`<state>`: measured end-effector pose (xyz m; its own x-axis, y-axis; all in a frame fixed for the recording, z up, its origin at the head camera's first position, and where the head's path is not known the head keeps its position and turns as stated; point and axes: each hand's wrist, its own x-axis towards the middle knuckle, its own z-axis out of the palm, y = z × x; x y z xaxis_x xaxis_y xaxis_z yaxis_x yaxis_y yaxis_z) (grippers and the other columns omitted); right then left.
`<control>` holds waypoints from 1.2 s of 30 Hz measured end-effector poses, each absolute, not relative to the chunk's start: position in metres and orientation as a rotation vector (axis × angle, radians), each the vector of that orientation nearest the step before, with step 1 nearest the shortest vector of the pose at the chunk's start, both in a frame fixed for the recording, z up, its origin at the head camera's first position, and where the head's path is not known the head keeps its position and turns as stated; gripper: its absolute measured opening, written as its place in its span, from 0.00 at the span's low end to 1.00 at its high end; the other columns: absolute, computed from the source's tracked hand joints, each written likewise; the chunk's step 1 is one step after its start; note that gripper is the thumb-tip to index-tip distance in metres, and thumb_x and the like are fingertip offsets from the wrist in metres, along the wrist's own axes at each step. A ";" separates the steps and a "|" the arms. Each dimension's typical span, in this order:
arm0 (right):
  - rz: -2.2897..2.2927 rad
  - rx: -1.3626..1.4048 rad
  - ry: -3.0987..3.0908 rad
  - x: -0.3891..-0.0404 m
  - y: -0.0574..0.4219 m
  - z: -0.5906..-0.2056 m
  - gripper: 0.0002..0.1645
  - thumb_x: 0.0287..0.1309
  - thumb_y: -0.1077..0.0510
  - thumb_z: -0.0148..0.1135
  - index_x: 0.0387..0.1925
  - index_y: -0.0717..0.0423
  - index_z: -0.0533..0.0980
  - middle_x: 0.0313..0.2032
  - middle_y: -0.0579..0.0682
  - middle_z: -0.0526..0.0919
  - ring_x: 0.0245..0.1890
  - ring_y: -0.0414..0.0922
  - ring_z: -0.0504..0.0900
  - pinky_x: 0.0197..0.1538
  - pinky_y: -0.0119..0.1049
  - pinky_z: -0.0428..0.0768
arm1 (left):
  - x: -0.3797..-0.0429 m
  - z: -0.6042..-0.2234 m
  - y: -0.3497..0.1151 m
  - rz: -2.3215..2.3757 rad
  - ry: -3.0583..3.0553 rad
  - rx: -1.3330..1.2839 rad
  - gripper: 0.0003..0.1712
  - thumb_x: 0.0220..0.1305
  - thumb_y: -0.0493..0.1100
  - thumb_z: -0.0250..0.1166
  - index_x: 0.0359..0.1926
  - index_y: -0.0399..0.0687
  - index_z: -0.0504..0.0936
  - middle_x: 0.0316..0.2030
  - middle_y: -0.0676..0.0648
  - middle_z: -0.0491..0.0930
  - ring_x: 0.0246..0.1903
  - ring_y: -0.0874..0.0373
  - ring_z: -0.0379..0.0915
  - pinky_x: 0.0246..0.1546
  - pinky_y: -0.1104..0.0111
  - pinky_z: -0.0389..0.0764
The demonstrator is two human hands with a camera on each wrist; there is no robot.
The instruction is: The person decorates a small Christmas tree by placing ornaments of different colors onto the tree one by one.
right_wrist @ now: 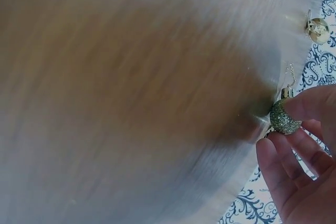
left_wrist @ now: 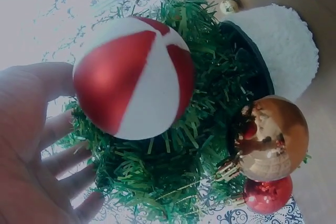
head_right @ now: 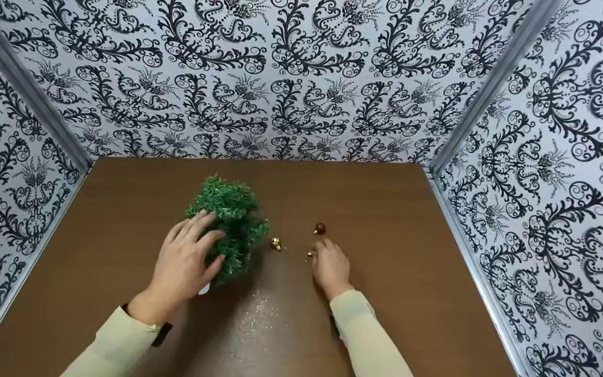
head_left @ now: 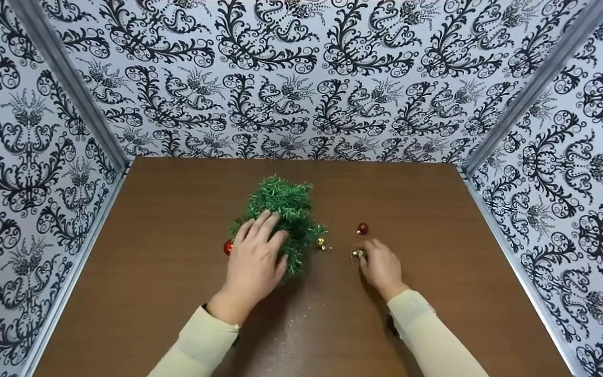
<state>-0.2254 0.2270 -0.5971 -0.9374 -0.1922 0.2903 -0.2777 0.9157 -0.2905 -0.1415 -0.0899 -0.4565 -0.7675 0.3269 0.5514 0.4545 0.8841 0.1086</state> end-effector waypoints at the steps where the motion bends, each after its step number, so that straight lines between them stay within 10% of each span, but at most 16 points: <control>1: 0.484 0.352 -2.817 -0.225 0.227 -0.597 0.16 0.55 0.62 0.70 0.46 0.52 0.83 0.54 0.61 0.81 0.52 0.61 0.80 0.48 0.58 0.80 | -0.141 -0.457 -0.091 -0.325 -2.510 -0.571 0.19 0.52 0.45 0.74 0.46 0.45 0.83 0.65 0.40 0.71 0.67 0.44 0.63 0.65 0.49 0.63; 13: 0.492 0.379 -2.800 -0.225 0.227 -0.597 0.15 0.54 0.62 0.71 0.45 0.53 0.83 0.50 0.57 0.82 0.48 0.59 0.82 0.45 0.55 0.81 | -0.139 -0.461 -0.094 -0.396 -2.450 -0.521 0.30 0.51 0.40 0.69 0.59 0.42 0.78 0.66 0.38 0.69 0.59 0.42 0.71 0.63 0.50 0.67; 36: 0.500 0.381 -2.790 -0.227 0.228 -0.599 0.14 0.53 0.62 0.71 0.44 0.52 0.83 0.46 0.53 0.82 0.45 0.56 0.83 0.41 0.56 0.81 | -0.141 -0.460 -0.102 -0.316 -2.495 -0.549 0.23 0.56 0.41 0.70 0.54 0.41 0.82 0.67 0.41 0.71 0.66 0.47 0.66 0.64 0.52 0.65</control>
